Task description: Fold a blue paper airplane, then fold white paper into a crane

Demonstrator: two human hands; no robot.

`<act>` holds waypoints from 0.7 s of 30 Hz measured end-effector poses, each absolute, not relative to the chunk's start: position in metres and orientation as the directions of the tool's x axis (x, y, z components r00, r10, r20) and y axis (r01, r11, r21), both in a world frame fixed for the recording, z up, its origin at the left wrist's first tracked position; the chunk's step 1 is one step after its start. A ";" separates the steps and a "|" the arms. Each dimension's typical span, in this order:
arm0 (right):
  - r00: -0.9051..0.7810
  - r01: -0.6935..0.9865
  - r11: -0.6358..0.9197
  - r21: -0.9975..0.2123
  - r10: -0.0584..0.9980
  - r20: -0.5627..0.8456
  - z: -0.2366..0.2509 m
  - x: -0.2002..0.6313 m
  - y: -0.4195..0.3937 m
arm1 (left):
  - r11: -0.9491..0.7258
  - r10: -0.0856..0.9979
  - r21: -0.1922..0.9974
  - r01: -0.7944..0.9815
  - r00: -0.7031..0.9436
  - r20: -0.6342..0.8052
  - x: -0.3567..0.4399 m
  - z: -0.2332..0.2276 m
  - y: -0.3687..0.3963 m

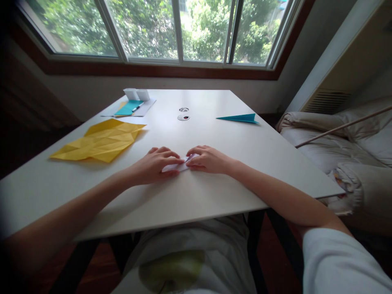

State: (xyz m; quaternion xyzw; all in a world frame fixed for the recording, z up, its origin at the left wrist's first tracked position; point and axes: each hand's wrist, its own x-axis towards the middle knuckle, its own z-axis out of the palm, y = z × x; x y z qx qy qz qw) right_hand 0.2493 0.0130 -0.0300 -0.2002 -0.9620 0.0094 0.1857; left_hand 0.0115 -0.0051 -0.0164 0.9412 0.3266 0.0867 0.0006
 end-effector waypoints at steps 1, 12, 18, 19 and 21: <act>-0.851 0.382 0.919 -0.103 0.393 0.350 -0.030 0.249 0.012 | -0.790 0.610 0.053 0.610 0.776 0.157 0.010 -0.018 -0.004; -0.869 0.366 0.923 -0.122 0.386 0.310 -0.030 0.248 0.012 | -0.848 0.520 0.048 0.527 0.813 0.264 0.009 -0.027 0.002; -0.864 0.376 0.919 -0.122 0.395 0.312 -0.033 0.249 0.013 | -0.897 0.441 0.124 0.423 0.874 0.206 0.010 -0.024 0.000; -0.865 0.374 0.918 -0.128 0.396 0.310 -0.032 0.249 0.013 | -0.898 0.438 0.131 0.420 0.877 0.198 0.009 -0.024 0.000; -0.866 0.366 0.918 -0.152 0.396 0.305 -0.032 0.250 0.014 | -0.896 0.442 0.131 0.424 0.879 0.177 0.007 -0.022 0.001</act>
